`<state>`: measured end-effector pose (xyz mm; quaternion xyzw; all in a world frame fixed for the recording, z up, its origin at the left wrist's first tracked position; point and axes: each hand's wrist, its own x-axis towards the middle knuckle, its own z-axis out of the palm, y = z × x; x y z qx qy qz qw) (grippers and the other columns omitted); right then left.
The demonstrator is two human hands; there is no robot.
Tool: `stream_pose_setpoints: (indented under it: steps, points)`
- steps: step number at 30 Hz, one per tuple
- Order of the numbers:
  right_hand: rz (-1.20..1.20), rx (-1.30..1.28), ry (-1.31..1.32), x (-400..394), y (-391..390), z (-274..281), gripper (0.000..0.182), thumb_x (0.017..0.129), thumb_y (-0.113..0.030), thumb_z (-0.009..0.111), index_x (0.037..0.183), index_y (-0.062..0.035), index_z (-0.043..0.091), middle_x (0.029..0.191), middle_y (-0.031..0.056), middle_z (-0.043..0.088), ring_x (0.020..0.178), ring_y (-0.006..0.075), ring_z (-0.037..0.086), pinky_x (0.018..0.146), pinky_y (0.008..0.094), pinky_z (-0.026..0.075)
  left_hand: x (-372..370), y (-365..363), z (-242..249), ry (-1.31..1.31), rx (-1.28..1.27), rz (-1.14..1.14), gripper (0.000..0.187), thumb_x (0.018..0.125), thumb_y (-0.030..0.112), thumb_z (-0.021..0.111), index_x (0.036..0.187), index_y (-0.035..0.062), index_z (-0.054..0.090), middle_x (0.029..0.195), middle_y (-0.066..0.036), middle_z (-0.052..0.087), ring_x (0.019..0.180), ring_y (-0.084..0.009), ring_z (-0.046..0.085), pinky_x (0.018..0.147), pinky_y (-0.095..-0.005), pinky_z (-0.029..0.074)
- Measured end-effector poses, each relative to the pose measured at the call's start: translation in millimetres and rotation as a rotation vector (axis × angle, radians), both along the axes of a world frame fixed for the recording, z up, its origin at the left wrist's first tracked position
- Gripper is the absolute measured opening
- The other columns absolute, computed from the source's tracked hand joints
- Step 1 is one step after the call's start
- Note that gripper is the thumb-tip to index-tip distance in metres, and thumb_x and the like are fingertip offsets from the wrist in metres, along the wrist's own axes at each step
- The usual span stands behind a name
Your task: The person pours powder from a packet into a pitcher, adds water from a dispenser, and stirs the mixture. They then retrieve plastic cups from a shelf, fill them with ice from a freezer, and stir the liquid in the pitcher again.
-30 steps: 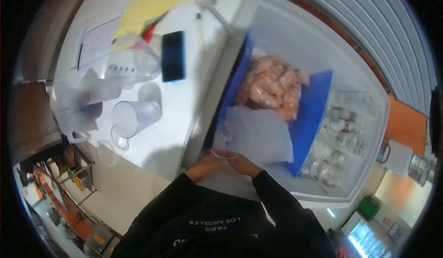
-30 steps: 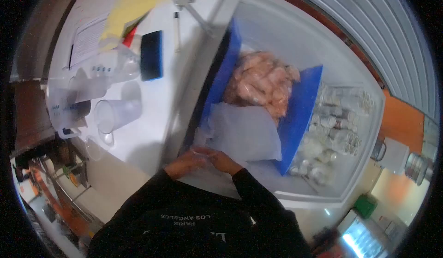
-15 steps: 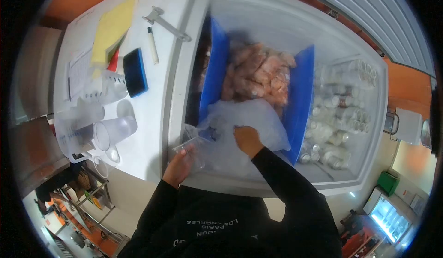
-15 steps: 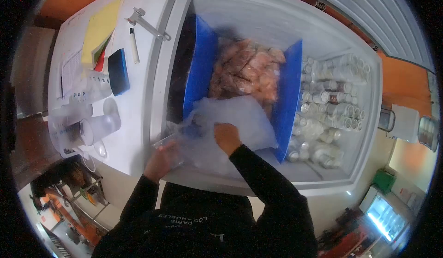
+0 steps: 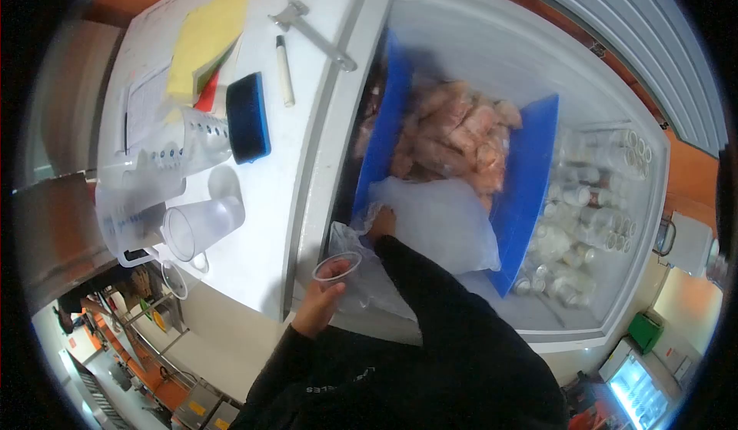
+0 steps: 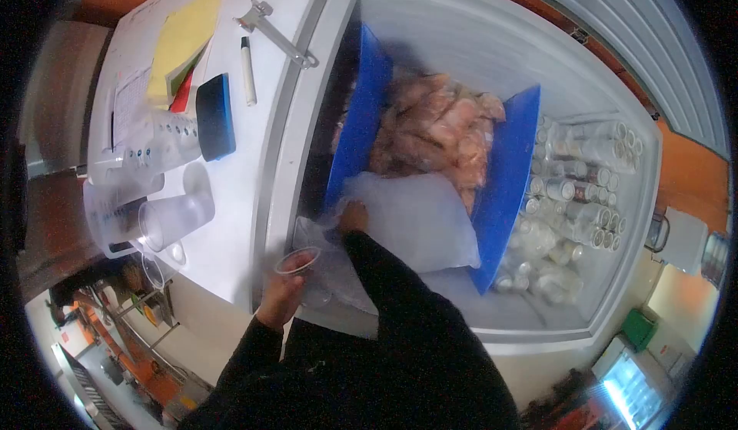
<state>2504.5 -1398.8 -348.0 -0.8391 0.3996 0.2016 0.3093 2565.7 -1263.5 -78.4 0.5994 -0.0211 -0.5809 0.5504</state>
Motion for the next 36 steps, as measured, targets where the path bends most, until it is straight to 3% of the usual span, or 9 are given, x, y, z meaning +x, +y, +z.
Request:
stream_pose_setpoints:
  steps: [4,6,9,11,16,20,24,31,36]
  points:
    - [0.183,0.056,0.065,-6,-30,91,0.043,0.085,-0.029,0.065,0.117,-0.001,0.059,0.112,0.0168,0.061,0.11,0.0313,0.056,0.092,0.0425,0.048,4,4,11,0.067,0.025,-0.009,0.066,0.084,0.038,0.07,0.134,0.0025,0.047,0.131,-0.007,0.05,0.123,-0.0202,0.044,0.106,-0.0355,0.033]
    - [0.326,0.153,-0.262,-34,-47,108,0.036,0.089,-0.028,0.06,0.111,0.0006,0.058,0.11,0.021,0.059,0.102,0.0354,0.057,0.086,0.0436,0.048,7,4,16,0.077,0.026,-0.013,0.066,0.084,0.039,0.07,0.134,0.0028,0.046,0.131,-0.007,0.05,0.123,-0.0201,0.044,0.106,-0.0356,0.034]
    - [-0.022,0.416,-0.294,-69,-70,119,0.03,0.096,-0.026,0.051,0.111,-0.0014,0.057,0.111,0.0229,0.058,0.096,0.038,0.059,0.08,0.043,0.05,5,5,15,0.11,0.003,0.025,0.066,0.084,0.038,0.071,0.134,0.0028,0.046,0.131,-0.008,0.05,0.124,-0.02,0.044,0.106,-0.0364,0.036]
    - [-0.165,0.498,-0.266,-78,-76,118,0.03,0.098,-0.028,0.049,0.115,-0.0036,0.055,0.114,0.0232,0.057,0.097,0.0382,0.059,0.081,0.0427,0.05,3,6,10,0.116,-0.013,0.068,0.065,0.084,0.036,0.071,0.134,0.0023,0.045,0.132,-0.008,0.05,0.124,-0.0204,0.045,0.106,-0.0371,0.037]
    - [0.071,0.492,-0.549,-74,-73,113,0.045,0.096,-0.034,0.055,0.131,-0.0076,0.047,0.129,0.0274,0.05,0.112,0.0413,0.053,0.092,0.0443,0.045,7,12,-9,0.13,0.01,0.002,0.068,0.083,0.032,0.072,0.136,0.0017,0.042,0.133,-0.009,0.049,0.123,-0.0226,0.046,0.108,-0.0381,0.038]
    - [0.465,0.461,-0.139,-54,-94,117,0.06,0.088,-0.03,0.065,0.139,-0.012,0.04,0.139,0.0327,0.038,0.124,0.0447,0.045,0.098,0.045,0.043,8,7,11,0.183,-0.042,0.095,0.055,0.088,0.021,0.068,0.134,0.0017,0.045,0.132,-0.01,0.05,0.119,-0.0203,0.05,0.103,-0.0345,0.042]
    - [0.891,0.39,-0.179,-52,-114,116,0.054,0.085,-0.022,0.066,0.135,-0.0165,0.047,0.136,0.0297,0.042,0.122,0.0472,0.047,0.093,0.0463,0.047,9,5,12,0.145,0.014,0.036,0.053,0.088,0.02,0.068,0.132,0.0002,0.046,0.131,-0.011,0.051,0.12,-0.0207,0.05,0.103,-0.0337,0.042]
    - [0.914,0.003,-0.25,-42,-98,109,0.029,0.087,-0.016,0.057,0.116,-0.0122,0.062,0.12,0.012,0.061,0.09,0.0334,0.066,0.075,0.043,0.054,7,-2,18,0.092,0.072,-0.014,0.073,0.08,0.037,0.075,0.134,-0.0011,0.045,0.131,-0.009,0.052,0.122,-0.0208,0.049,0.105,-0.0346,0.038]
    - [0.772,-0.138,-0.383,-11,-120,80,0.027,0.091,-0.024,0.055,0.115,-0.012,0.062,0.107,0.0141,0.061,0.094,0.0333,0.063,0.075,0.0457,0.055,5,4,10,0.128,0.098,-0.053,0.077,0.08,0.035,0.073,0.138,-0.0018,0.038,0.134,-0.013,0.046,0.129,-0.0239,0.041,0.11,-0.0372,0.029]
